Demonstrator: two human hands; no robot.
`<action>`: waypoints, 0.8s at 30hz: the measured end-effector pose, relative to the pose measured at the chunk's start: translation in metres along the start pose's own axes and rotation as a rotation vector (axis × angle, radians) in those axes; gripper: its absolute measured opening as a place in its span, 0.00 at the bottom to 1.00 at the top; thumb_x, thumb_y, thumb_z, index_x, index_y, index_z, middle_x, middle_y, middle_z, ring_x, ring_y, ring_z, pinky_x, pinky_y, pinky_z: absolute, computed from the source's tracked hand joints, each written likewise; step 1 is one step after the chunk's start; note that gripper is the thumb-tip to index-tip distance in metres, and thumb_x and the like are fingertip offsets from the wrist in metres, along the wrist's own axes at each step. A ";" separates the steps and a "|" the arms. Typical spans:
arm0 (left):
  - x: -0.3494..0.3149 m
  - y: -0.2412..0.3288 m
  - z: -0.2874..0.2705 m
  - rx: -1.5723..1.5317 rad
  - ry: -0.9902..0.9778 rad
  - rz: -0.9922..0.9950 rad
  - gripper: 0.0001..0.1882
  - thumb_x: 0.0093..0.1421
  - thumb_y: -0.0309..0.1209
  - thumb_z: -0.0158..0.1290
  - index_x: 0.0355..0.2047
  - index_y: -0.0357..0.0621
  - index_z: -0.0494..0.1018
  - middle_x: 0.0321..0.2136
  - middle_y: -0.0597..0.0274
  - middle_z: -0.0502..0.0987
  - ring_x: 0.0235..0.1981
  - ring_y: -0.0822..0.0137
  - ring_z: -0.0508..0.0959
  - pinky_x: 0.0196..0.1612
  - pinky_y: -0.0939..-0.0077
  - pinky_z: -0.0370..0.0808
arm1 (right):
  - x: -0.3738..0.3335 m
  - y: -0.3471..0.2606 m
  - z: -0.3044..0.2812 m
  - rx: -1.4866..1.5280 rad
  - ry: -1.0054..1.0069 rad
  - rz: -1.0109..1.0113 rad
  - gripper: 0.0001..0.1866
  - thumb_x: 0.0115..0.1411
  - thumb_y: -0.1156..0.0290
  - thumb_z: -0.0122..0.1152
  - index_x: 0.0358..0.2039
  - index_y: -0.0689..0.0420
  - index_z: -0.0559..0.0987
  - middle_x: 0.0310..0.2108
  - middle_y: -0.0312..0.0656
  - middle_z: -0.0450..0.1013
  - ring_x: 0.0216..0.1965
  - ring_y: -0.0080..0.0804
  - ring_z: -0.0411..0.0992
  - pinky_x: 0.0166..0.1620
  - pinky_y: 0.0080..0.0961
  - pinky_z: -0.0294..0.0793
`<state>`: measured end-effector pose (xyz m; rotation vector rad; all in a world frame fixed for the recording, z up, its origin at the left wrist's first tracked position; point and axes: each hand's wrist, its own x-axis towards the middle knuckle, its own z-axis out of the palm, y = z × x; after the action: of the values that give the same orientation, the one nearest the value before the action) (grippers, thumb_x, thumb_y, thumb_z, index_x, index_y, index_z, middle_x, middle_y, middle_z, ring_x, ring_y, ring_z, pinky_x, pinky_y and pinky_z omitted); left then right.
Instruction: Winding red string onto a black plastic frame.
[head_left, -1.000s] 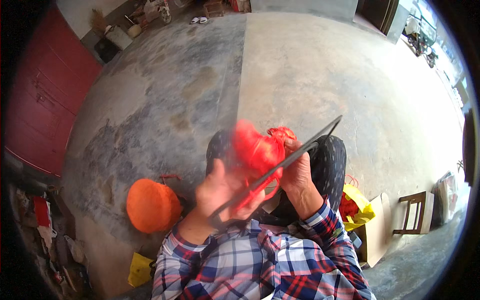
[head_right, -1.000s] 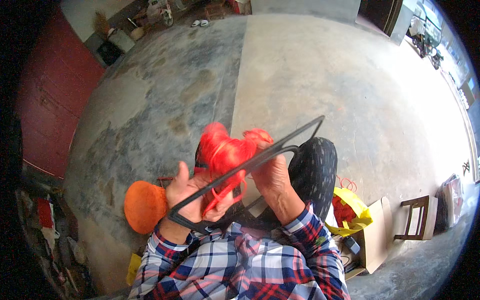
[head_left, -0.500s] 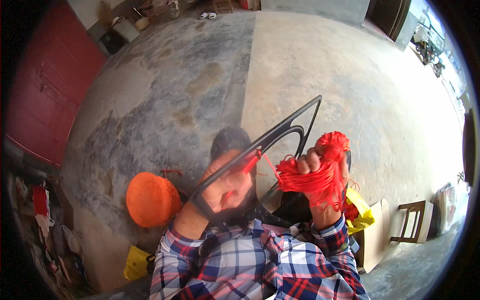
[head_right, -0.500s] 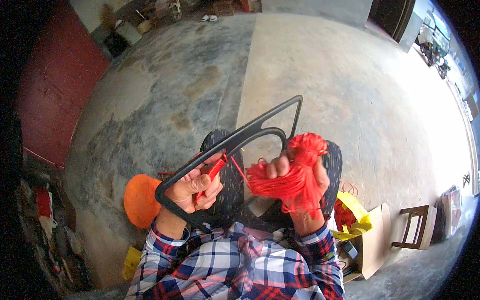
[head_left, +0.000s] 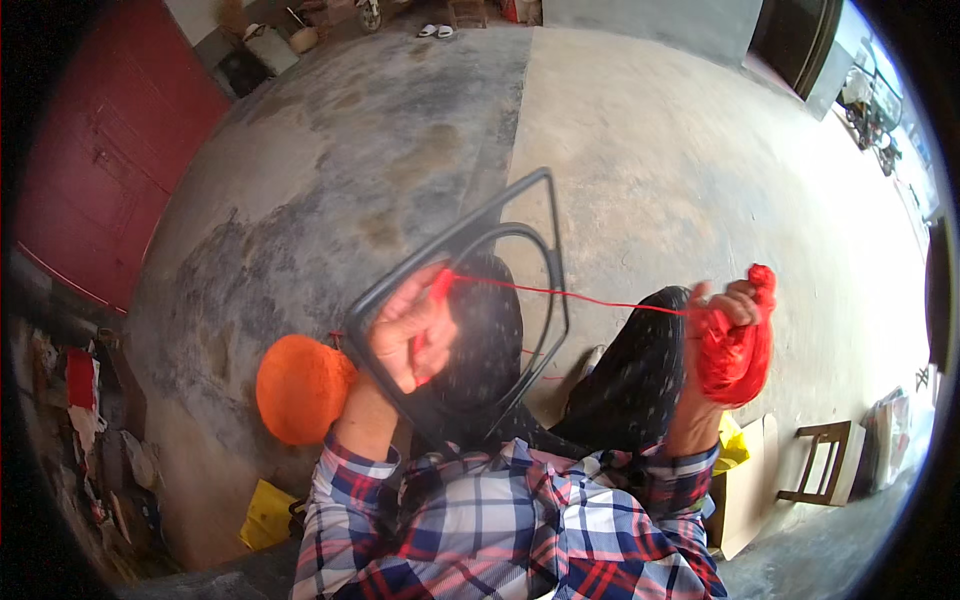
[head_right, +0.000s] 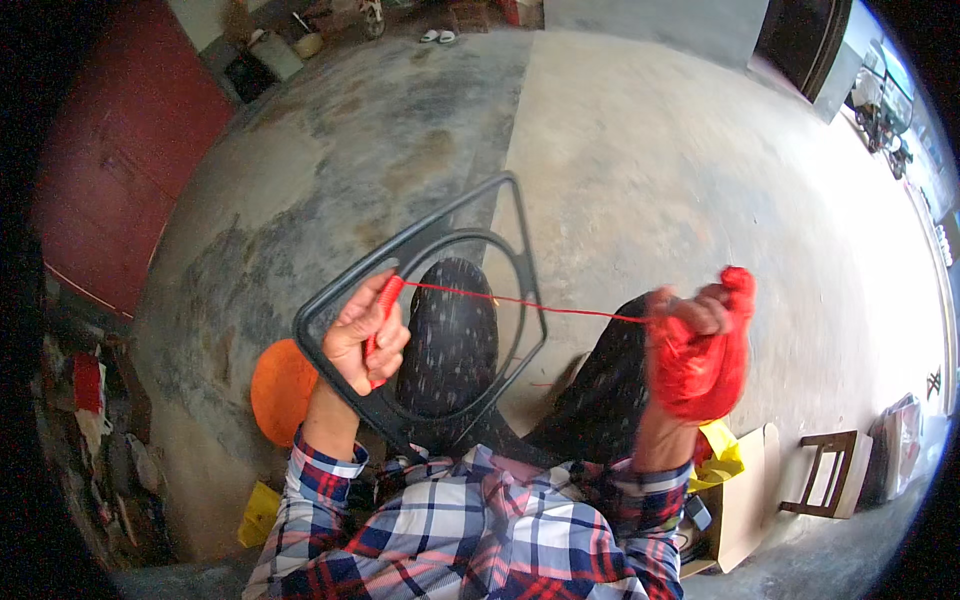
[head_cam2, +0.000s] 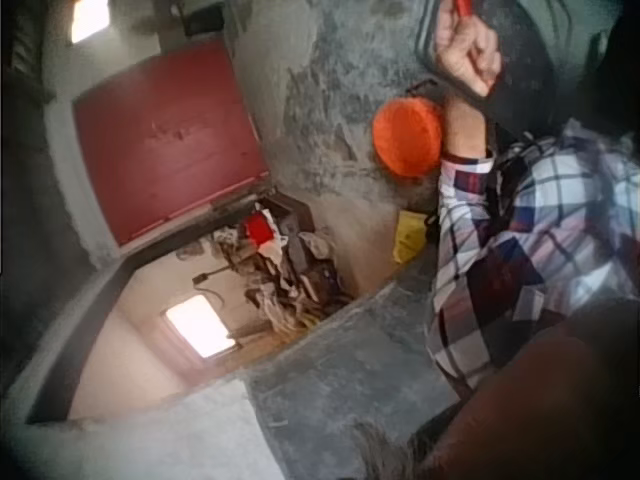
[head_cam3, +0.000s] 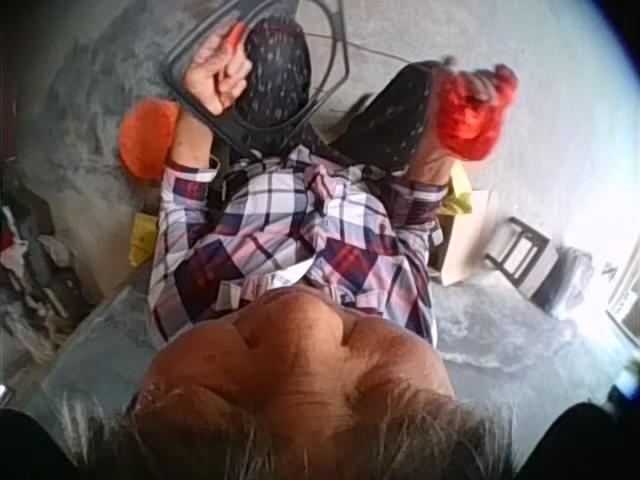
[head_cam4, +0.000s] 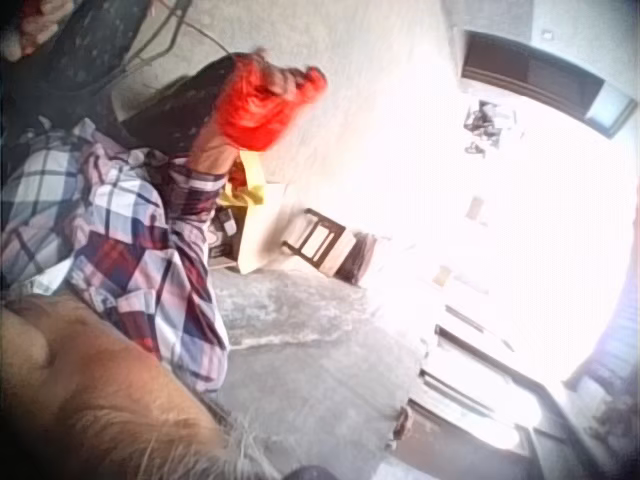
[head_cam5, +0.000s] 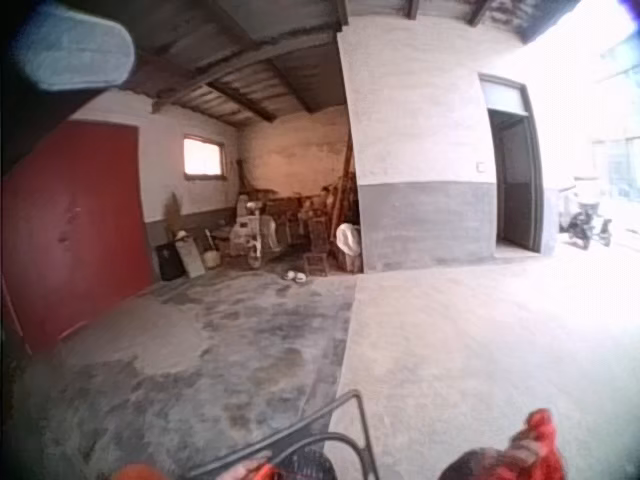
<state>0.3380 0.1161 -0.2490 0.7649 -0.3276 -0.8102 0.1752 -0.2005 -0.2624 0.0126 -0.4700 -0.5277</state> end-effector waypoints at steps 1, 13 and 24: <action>-0.004 0.003 -0.005 -0.014 0.012 0.019 0.26 0.63 0.33 0.51 0.61 0.48 0.61 0.20 0.62 0.64 0.12 0.75 0.60 0.10 0.83 0.54 | 0.003 -0.019 -0.010 -0.004 -0.006 0.005 0.14 0.69 0.57 0.41 0.40 0.54 0.70 0.30 0.35 0.69 0.34 0.29 0.68 0.51 0.37 0.64; 0.008 -0.014 0.054 -0.260 -0.114 -0.124 0.34 0.64 0.53 0.45 0.58 0.35 0.62 0.53 0.51 0.70 0.55 0.55 0.70 0.58 0.60 0.67 | 0.002 0.098 0.058 -1.398 -0.213 0.875 0.30 0.51 0.66 0.70 0.52 0.63 0.71 0.38 0.41 0.76 0.42 0.28 0.74 0.46 0.28 0.72; -0.004 -0.025 0.088 0.066 0.057 -0.120 0.34 0.55 0.40 0.60 0.57 0.33 0.64 0.52 0.47 0.73 0.53 0.55 0.73 0.61 0.56 0.65 | -0.005 0.078 -0.003 -0.910 0.098 0.449 0.14 0.55 0.65 0.60 0.34 0.64 0.76 0.32 0.46 0.76 0.38 0.33 0.75 0.47 0.27 0.72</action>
<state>0.2754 0.0654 -0.2064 0.8742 -0.2603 -0.8917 0.2102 -0.1305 -0.2572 -0.9151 -0.0947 -0.2577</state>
